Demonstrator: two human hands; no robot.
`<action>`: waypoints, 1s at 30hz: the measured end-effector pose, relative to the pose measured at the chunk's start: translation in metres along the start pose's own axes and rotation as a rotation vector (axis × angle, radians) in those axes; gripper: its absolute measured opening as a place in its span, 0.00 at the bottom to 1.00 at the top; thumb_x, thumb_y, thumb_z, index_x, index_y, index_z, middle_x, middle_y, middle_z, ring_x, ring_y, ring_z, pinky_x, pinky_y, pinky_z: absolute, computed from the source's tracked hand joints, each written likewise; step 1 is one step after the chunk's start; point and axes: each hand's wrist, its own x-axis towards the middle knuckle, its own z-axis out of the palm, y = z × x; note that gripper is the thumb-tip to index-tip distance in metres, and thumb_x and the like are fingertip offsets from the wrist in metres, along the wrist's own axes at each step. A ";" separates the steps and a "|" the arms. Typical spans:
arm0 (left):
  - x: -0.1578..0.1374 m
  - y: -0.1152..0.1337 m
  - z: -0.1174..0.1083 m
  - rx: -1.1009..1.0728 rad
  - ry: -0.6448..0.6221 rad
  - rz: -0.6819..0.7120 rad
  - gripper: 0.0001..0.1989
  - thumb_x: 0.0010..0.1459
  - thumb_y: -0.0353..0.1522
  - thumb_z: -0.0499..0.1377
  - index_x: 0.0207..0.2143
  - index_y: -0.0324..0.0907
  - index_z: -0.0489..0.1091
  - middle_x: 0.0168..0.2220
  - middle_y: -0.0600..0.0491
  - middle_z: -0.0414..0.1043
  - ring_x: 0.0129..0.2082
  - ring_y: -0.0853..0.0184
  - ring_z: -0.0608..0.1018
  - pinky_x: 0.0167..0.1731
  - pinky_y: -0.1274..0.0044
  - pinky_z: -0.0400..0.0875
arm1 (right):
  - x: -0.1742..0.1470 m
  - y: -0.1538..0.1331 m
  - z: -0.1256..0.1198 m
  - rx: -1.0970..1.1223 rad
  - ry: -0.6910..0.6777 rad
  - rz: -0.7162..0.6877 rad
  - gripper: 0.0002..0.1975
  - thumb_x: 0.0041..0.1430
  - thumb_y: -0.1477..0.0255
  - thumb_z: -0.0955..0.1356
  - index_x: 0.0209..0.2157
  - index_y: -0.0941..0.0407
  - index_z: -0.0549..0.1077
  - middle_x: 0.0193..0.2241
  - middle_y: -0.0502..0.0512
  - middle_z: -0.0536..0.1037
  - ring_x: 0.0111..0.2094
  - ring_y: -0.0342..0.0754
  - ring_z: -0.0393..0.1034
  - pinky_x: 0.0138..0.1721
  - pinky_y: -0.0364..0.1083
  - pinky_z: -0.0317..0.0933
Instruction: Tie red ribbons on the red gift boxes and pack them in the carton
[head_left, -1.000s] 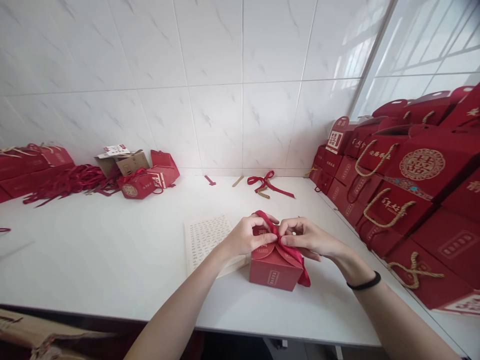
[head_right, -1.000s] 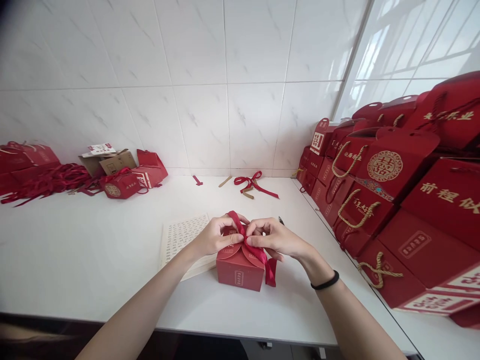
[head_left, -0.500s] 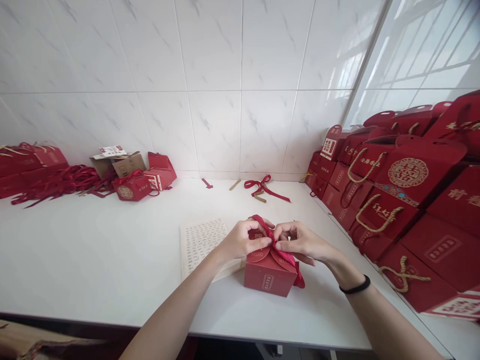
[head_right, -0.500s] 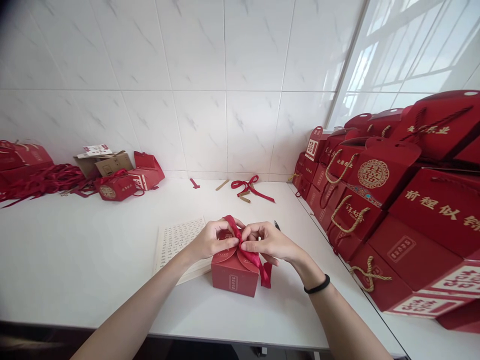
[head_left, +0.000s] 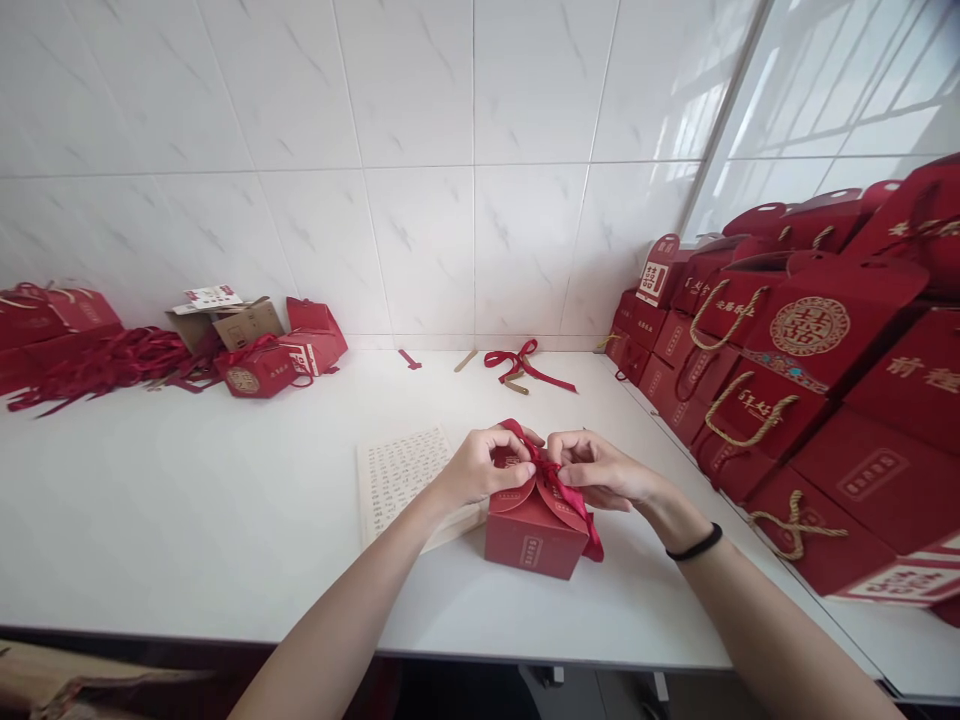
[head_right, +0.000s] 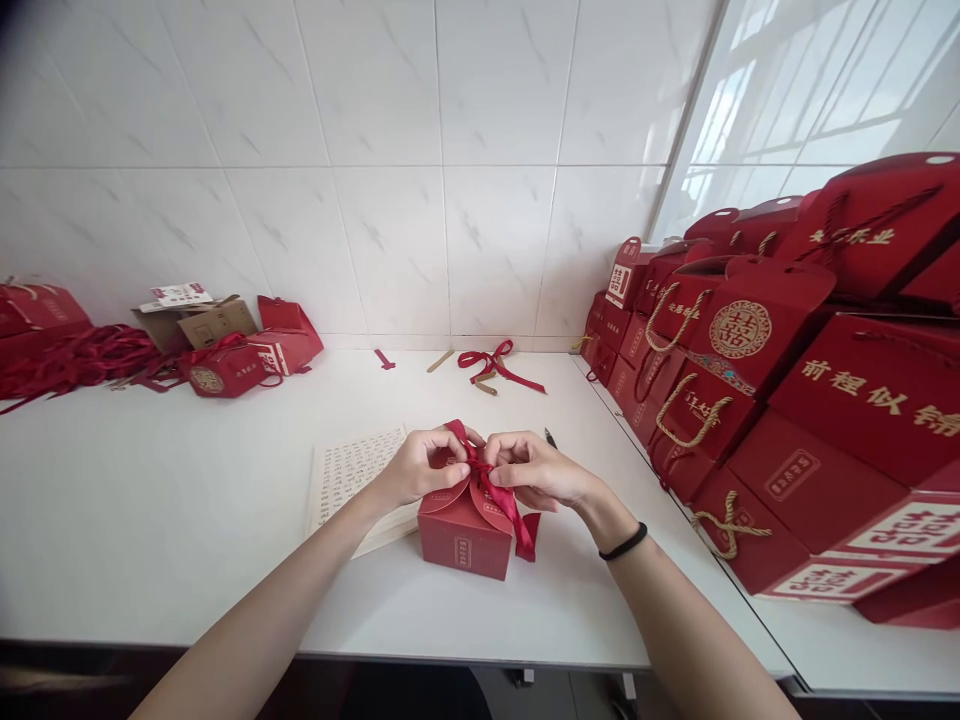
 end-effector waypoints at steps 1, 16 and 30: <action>0.000 -0.001 0.000 0.013 0.014 -0.013 0.05 0.45 0.31 0.61 0.23 0.38 0.67 0.40 0.46 0.72 0.36 0.66 0.73 0.37 0.74 0.66 | -0.001 -0.002 0.001 -0.015 -0.007 -0.006 0.12 0.52 0.67 0.71 0.29 0.59 0.65 0.13 0.41 0.64 0.05 0.34 0.50 0.04 0.33 0.39; 0.001 0.003 0.001 -0.006 -0.028 0.014 0.05 0.47 0.31 0.61 0.26 0.38 0.70 0.44 0.44 0.71 0.42 0.61 0.74 0.43 0.72 0.65 | -0.004 -0.014 0.010 -0.218 0.009 0.005 0.09 0.53 0.69 0.69 0.28 0.60 0.67 0.14 0.43 0.66 0.06 0.34 0.53 0.04 0.33 0.40; 0.002 -0.003 0.002 -0.093 -0.028 0.027 0.08 0.48 0.30 0.60 0.24 0.39 0.61 0.43 0.44 0.70 0.41 0.63 0.73 0.41 0.72 0.65 | -0.003 -0.015 0.013 -0.209 0.026 0.019 0.14 0.53 0.65 0.70 0.28 0.58 0.63 0.13 0.42 0.66 0.06 0.35 0.52 0.04 0.33 0.38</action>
